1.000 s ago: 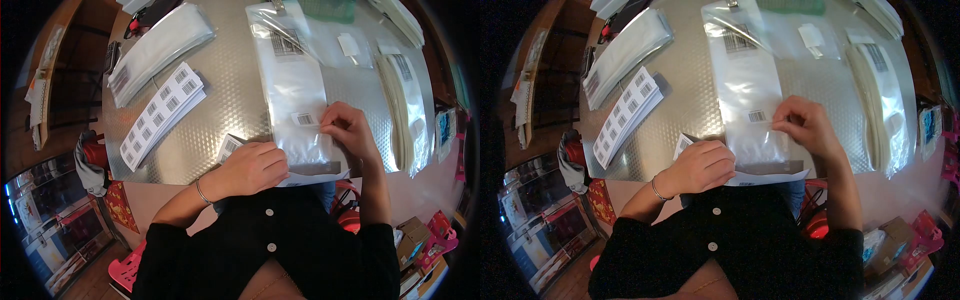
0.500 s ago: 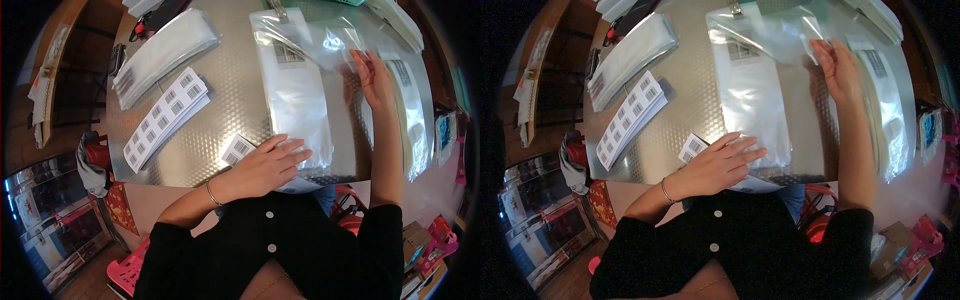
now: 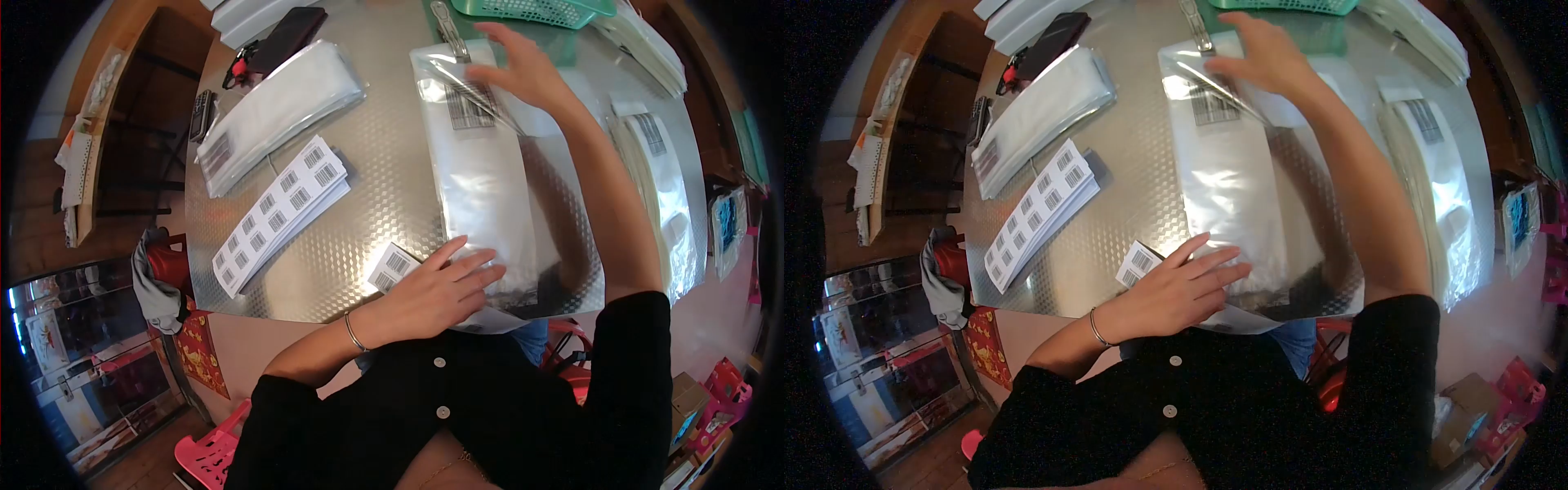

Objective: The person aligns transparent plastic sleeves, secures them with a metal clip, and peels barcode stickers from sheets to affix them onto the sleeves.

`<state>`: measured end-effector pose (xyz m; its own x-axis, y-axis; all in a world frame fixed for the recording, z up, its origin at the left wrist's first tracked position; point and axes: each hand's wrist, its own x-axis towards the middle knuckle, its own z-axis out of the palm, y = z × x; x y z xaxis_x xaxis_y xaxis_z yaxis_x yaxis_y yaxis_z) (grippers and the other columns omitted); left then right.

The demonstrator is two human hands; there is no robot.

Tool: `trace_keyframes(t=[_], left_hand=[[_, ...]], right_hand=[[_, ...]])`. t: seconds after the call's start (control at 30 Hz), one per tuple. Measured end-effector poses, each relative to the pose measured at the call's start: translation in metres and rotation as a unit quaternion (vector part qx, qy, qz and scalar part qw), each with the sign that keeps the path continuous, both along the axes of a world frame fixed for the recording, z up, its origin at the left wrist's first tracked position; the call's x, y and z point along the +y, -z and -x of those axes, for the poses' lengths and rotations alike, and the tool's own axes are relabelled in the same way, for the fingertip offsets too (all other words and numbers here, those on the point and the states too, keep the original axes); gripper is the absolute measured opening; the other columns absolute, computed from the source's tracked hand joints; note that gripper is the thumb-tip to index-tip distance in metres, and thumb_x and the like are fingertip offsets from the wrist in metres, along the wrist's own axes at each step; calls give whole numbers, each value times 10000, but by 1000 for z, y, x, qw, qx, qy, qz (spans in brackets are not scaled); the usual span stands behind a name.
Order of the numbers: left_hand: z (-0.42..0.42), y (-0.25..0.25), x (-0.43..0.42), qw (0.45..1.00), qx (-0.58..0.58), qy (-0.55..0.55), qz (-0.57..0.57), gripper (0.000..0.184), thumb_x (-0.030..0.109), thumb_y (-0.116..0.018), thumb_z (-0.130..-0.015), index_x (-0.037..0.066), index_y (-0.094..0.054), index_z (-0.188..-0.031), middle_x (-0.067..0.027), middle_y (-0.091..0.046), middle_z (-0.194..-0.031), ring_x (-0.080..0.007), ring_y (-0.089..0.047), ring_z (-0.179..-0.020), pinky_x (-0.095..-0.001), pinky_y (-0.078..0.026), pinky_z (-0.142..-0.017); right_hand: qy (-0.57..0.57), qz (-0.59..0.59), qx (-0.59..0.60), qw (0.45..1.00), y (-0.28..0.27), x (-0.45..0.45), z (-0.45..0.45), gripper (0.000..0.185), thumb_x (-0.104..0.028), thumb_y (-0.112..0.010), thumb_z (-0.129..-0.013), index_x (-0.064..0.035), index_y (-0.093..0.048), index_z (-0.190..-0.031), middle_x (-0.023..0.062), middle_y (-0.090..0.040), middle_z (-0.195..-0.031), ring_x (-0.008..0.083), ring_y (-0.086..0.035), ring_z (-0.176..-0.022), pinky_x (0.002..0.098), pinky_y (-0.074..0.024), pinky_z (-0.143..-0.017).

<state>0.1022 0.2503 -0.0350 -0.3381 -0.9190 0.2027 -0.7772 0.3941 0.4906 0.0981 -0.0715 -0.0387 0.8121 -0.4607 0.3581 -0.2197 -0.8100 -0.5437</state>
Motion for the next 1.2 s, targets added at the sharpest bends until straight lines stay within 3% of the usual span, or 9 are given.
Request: trace_keyframes(t=[0.03, 0.13, 0.43, 0.53, 0.77, 0.83, 0.93, 1.1, 1.2], left_hand=[[0, -2, 0, 1000, -9, 4, -1, 147, 197, -581, -841, 65, -639, -815, -79, -536, -1309, -251, -403, -1299, -503, -248, -1112], [-2, -3, 0, 1000, -5, 10, -8, 141, 191, -599, -822, 56, -637, -818, -92, -514, -1349, -271, -390, -1324, -539, -249, -1106], [-7, -8, -1, 999, -22, 18, -21, 169, 207, -564, -843, 68, -658, -842, -79, -521, -1327, -249, -388, -1315, -527, -232, -1117], [-11, -5, -1, 1000, -10, 7, -22, 132, 190, -603, -818, 63, -640, -823, -84, -496, -1366, -265, -380, -1331, -529, -248, -1113], [-23, -11, -6, 999, 9, -15, -47, 119, 157, -667, -766, 62, -622, -823, -101, -506, -1359, -276, -382, -1338, -501, -267, -1111], [-26, -16, -9, 999, 17, -14, -32, 120, 137, -668, -758, 52, -611, -821, -109, -532, -1310, -281, -444, -1269, -466, -334, -1062], [-28, -16, -11, 997, 63, -28, -41, 112, 114, -650, -782, 32, -593, -833, -114, -583, -1174, -282, -545, -1085, -409, -436, -928], [-28, -20, -6, 970, 196, -133, -57, 97, 104, -602, -858, 19, -560, -835, -118, -568, -861, -281, -576, -779, -368, -471, -677], [-30, -25, -5, 937, 288, -164, -110, 111, 103, -594, -882, 6, -548, -853, -133, -538, -788, -297, -559, -721, -375, -444, -633]], right_hand=[[-29, 53, 14, 998, 0, -7, -13, 716, -441, -763, -746, -33, -534, -1288, 192, -598, -1205, 268, -564, -1124, 379, -447, -942], [-97, -220, 119, 963, -4, -30, -38, 840, -502, -794, -667, -29, -516, -1303, 201, -579, -1248, 310, -530, -1195, 398, -410, -995], [-130, -159, 177, 963, -22, -24, -46, 840, -350, -810, -683, -50, -425, -1367, 178, -563, -1251, 275, -513, -1205, 364, -392, -1008], [-151, -153, 130, 968, 0, -36, -60, 800, -312, -812, -689, -46, -440, -1345, 166, -567, -1251, 271, -524, -1197, 368, -401, -1000], [-118, -111, 99, 982, 5, -42, -84, 842, -372, -846, -626, -67, -481, -1320, 187, -613, -1193, 296, -588, -1122, 368, -457, -941], [-102, -96, 92, 986, 8, -41, -87, 853, -382, -852, -610, -78, -487, -1319, 170, -623, -1180, 287, -599, -1102, 373, -468, -923], [-34, 47, 43, 997, 7, -31, -76, 731, -348, -821, -670, -88, -528, -1287, 142, -635, -1170, 279, -616, -1070, 373, -483, -899], [-118, -109, -41, 986, -42, 36, 2, 444, -208, -723, -807, -54, -589, -1201, 98, -638, -1145, 248, -600, -1057, 360, -455, -931], [-260, -156, 9, 953, -60, 93, 67, 547, -239, -795, -720, -81, -596, -1205, 81, -648, -1058, 240, -599, -994, 343, -460, -897]])
